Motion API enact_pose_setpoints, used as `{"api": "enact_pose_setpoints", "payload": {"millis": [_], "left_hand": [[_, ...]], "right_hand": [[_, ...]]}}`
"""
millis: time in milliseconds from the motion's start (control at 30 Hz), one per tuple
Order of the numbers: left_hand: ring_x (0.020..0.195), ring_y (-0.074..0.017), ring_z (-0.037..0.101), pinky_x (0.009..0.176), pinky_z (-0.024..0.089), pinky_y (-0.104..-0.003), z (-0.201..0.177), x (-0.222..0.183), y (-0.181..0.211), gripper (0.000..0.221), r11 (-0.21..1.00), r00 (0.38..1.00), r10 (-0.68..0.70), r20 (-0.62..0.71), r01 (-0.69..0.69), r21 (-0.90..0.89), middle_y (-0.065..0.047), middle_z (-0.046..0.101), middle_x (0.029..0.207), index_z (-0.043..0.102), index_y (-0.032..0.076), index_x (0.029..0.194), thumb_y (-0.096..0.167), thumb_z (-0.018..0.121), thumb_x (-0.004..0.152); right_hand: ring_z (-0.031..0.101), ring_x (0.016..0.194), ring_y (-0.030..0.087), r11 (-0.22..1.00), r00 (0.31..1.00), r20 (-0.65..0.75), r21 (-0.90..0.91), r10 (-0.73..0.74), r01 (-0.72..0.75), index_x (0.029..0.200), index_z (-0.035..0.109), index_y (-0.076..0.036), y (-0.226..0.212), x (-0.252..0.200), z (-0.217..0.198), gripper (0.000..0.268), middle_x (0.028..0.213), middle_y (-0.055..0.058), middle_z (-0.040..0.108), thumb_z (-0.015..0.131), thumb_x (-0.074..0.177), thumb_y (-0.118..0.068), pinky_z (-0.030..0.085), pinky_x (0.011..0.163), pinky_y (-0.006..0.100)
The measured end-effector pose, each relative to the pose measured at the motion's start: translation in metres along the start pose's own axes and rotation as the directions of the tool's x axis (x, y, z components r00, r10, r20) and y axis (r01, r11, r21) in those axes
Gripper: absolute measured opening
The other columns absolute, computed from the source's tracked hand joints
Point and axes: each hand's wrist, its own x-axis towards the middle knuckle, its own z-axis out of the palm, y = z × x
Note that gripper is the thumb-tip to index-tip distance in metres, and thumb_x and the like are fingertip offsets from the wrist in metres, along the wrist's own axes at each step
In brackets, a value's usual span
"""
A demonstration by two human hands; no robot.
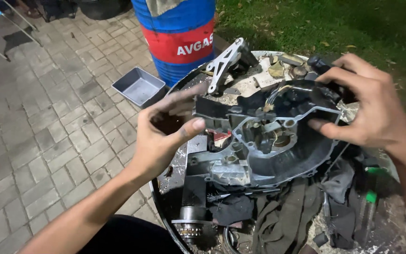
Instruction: Cleaning and scraping debris from an engine casing using a screwdriver as a scraper tool.
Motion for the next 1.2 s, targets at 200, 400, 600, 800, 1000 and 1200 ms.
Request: {"api": "enact_pose_setpoints", "payload": {"millis": [200, 400, 600, 800, 1000, 1200], "left_hand": [[0.103, -0.0269, 0.077, 0.089, 0.067, -0.034, -0.002, -0.003, -0.008, 0.042, 0.981, 0.998, 0.015, 0.057, -0.003, -0.196, -0.019, 0.067, 0.136, 0.064, -0.005, 0.123, 0.016, 0.076, 0.088], [0.061, -0.0031, 0.039, 0.056, 0.041, -0.019, -0.003, -0.006, -0.011, 0.035, 0.980, 0.992, 0.104, 0.078, -0.089, -0.178, -0.019, 0.065, 0.139, 0.061, -0.001, 0.123, 0.018, 0.071, 0.095], [0.095, -0.0164, 0.064, 0.081, 0.066, -0.032, -0.008, -0.006, -0.011, 0.070, 0.925, 0.950, 0.299, 0.085, -0.311, 0.220, -0.012, 0.058, 0.120, 0.039, 0.007, 0.140, 0.048, 0.066, 0.090], [0.064, -0.0175, 0.060, 0.048, 0.042, -0.031, -0.027, -0.014, 0.002, 0.042, 0.318, 0.555, 0.770, 0.314, -0.761, 0.566, -0.009, 0.068, 0.082, 0.060, 0.003, 0.107, 0.038, 0.076, 0.090], [0.051, -0.0064, 0.046, 0.048, 0.040, -0.023, -0.020, -0.036, 0.045, 0.039, -0.009, 0.601, 0.558, 0.573, -0.686, 0.728, 0.006, 0.053, 0.062, 0.070, 0.016, 0.132, 0.045, 0.065, 0.108], [0.054, -0.0119, 0.061, 0.044, 0.048, -0.029, 0.000, -0.048, 0.045, 0.044, -0.033, 0.838, 0.319, 0.443, -0.457, 0.889, 0.006, 0.063, 0.068, 0.066, 0.021, 0.138, 0.050, 0.060, 0.107]], "right_hand": [[0.056, 0.098, 0.032, 0.997, 0.999, 0.018, 0.066, 0.039, -0.040, 0.123, 0.065, 0.007, -0.012, 0.001, -0.003, 0.076, 0.111, 0.019, 0.055, 0.081, 0.062, -0.035, 0.045, 0.077, 0.043], [0.056, 0.098, 0.031, 0.997, 0.999, 0.037, 0.077, 0.018, -0.021, 0.125, 0.065, 0.007, -0.010, 0.000, -0.004, 0.077, 0.113, 0.020, 0.057, 0.081, 0.063, -0.037, 0.047, 0.080, 0.043], [0.056, 0.097, 0.029, 0.994, 0.997, 0.073, 0.103, 0.031, -0.038, 0.122, 0.063, 0.006, -0.003, -0.002, -0.004, 0.078, 0.112, 0.018, 0.056, 0.078, 0.057, -0.036, 0.051, 0.079, 0.041], [0.056, 0.103, 0.033, 0.994, 0.997, 0.067, 0.100, 0.032, -0.039, 0.126, 0.064, 0.006, -0.004, -0.002, -0.004, 0.081, 0.115, 0.020, 0.056, 0.078, 0.055, -0.032, 0.047, 0.082, 0.044], [0.053, 0.099, 0.032, 0.998, 0.998, 0.058, 0.056, 0.017, -0.020, 0.125, 0.064, 0.006, 0.001, -0.003, -0.001, 0.083, 0.112, 0.020, 0.054, 0.074, 0.053, -0.034, 0.044, 0.078, 0.044], [0.056, 0.097, 0.034, 1.000, 0.998, 0.067, 0.016, 0.014, -0.015, 0.128, 0.065, 0.006, 0.002, -0.006, -0.001, 0.084, 0.114, 0.022, 0.054, 0.075, 0.056, -0.036, 0.050, 0.071, 0.045]]}}
